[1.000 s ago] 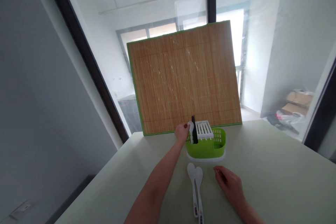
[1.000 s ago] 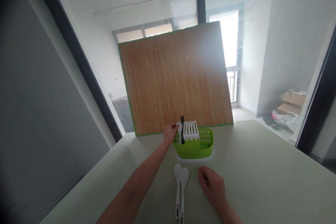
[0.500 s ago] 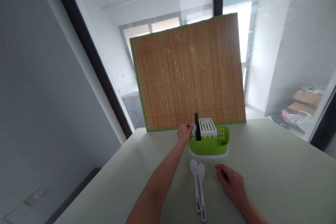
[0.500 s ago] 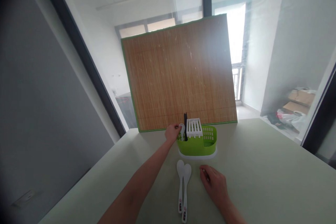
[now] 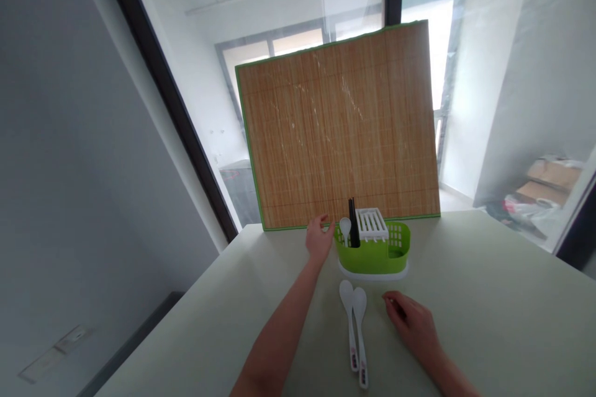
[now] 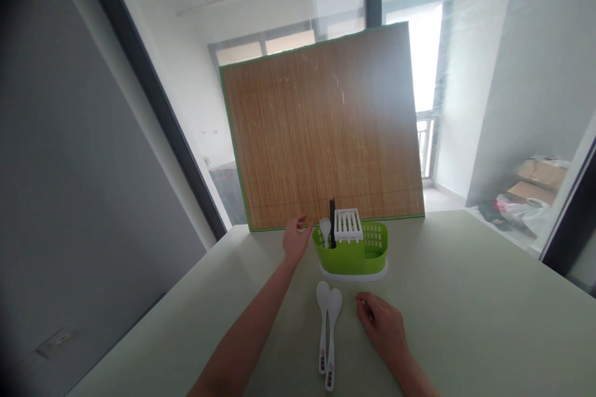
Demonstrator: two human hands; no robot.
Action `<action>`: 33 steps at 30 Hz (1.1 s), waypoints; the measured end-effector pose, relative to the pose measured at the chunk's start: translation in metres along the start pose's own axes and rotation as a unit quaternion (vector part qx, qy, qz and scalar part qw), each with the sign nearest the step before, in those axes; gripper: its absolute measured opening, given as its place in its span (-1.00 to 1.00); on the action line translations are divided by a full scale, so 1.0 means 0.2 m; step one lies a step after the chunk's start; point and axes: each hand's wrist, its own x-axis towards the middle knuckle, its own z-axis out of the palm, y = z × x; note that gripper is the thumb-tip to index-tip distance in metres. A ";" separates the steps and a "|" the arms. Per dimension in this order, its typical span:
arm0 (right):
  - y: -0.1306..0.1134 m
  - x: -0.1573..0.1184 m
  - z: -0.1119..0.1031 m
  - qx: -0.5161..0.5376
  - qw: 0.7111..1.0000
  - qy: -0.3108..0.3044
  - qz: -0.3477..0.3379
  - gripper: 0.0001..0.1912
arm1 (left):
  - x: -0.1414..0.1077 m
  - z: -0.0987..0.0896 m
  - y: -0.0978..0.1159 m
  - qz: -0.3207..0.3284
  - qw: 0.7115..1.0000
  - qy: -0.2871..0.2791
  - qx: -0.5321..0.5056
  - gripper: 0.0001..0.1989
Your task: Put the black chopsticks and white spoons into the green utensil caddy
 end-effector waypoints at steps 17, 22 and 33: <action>0.00 -0.02 0.06 -0.038 0.990 -0.135 -0.022 -0.73 | -0.61 0.03 -0.27 -0.073 0.968 -0.223 0.092 -0.77; 0.01 -0.02 0.07 -0.037 0.990 -0.133 -0.017 -0.70 | -0.59 0.00 -0.27 -0.084 0.973 -0.205 0.070 -0.77; -0.06 -0.01 0.05 0.089 0.988 -0.129 0.006 -0.63 | -0.46 -0.31 0.11 0.084 0.992 -0.025 -0.091 -0.75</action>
